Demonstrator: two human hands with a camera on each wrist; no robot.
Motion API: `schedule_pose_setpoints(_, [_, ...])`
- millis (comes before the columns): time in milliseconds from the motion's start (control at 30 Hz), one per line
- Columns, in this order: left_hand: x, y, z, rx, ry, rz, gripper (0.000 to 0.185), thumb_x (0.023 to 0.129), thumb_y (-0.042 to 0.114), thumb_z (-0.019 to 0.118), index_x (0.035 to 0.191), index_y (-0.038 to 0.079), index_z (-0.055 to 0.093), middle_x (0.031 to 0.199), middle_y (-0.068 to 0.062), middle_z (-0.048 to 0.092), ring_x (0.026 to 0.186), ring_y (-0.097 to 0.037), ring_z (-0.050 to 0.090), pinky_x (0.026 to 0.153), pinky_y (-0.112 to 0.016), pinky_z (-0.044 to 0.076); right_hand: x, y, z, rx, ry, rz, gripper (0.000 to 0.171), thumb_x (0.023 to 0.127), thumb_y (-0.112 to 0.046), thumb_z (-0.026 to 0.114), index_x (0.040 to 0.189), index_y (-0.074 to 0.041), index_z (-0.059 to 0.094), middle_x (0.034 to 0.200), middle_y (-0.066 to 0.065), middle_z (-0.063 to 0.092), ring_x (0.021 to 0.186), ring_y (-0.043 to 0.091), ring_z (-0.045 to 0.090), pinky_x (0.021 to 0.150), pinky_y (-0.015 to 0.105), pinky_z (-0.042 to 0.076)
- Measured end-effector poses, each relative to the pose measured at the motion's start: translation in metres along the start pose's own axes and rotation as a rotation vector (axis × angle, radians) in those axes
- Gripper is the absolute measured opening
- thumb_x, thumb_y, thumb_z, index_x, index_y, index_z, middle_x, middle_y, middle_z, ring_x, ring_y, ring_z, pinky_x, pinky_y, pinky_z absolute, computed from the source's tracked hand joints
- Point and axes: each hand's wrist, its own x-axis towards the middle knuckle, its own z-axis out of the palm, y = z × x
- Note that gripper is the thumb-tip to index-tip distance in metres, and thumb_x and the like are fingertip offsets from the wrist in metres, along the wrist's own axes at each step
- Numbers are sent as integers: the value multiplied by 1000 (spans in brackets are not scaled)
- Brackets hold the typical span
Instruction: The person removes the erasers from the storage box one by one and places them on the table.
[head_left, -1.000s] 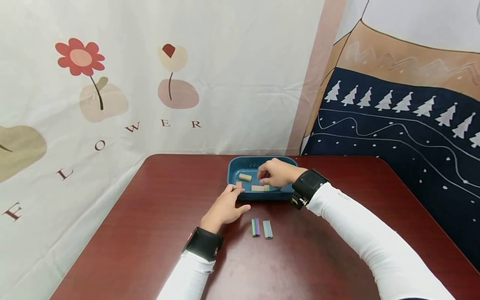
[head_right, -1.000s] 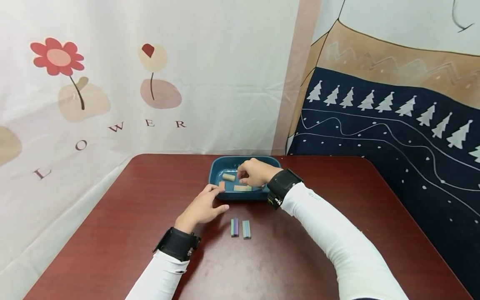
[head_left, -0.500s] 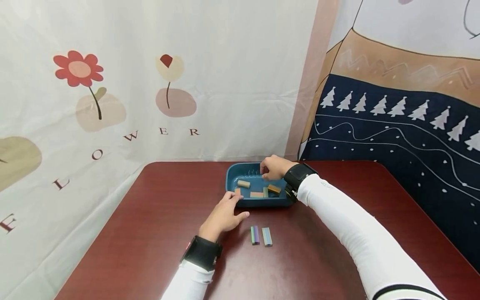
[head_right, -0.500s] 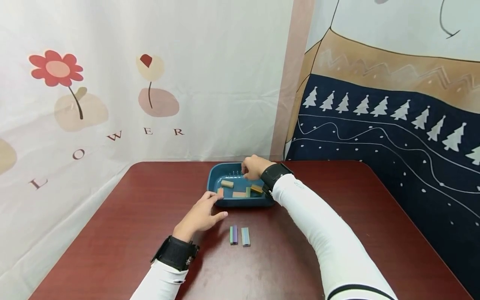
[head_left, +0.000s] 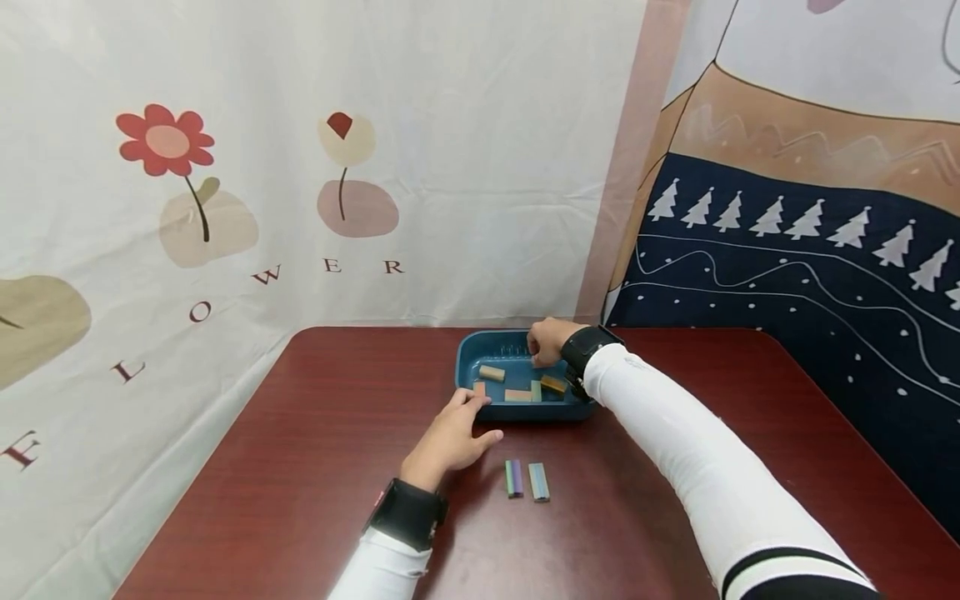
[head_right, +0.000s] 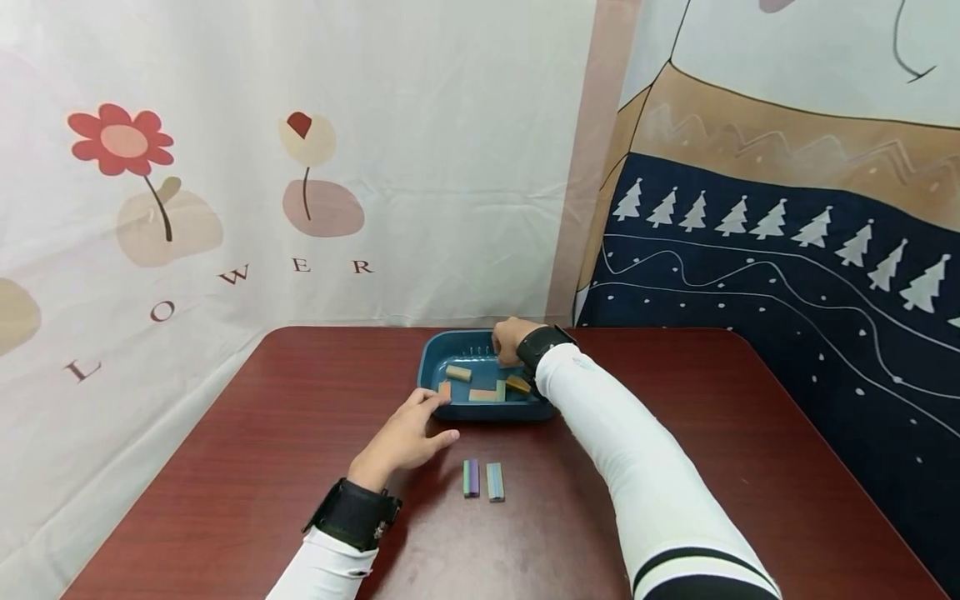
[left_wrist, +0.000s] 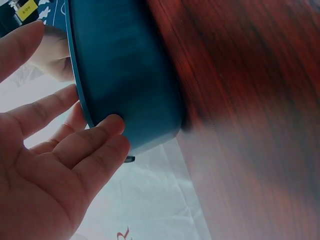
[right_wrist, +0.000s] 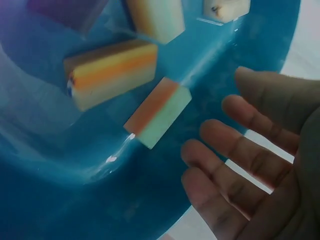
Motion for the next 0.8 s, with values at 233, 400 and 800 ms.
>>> schedule_pose_setpoints(233, [-1,0,0,-8,6,-2,58,92,30,68,140,3,50,134,-13,43,115,-29,52,96,-48,45,11,6,3,-19,-53,55,16,90,-25,70,98,-12,69,86,0,61,73,15,55,69,34,49])
schedule_pose_setpoints(400, [-2,-1,0,-2,7,2,58,93,31,68,141,4,50,134,-13,42,115,-29,52,95,-47,45,14,3,5,-54,-78,36,14,90,-25,70,86,-12,65,72,-3,48,60,13,41,59,31,38])
schedule_pose_setpoints(800, [-2,-1,1,1,-2,1,57,93,30,68,140,4,50,133,-12,42,112,-28,52,95,-48,45,23,-1,18,-129,-50,31,10,89,-19,72,82,-12,68,71,-2,55,62,14,48,61,31,41])
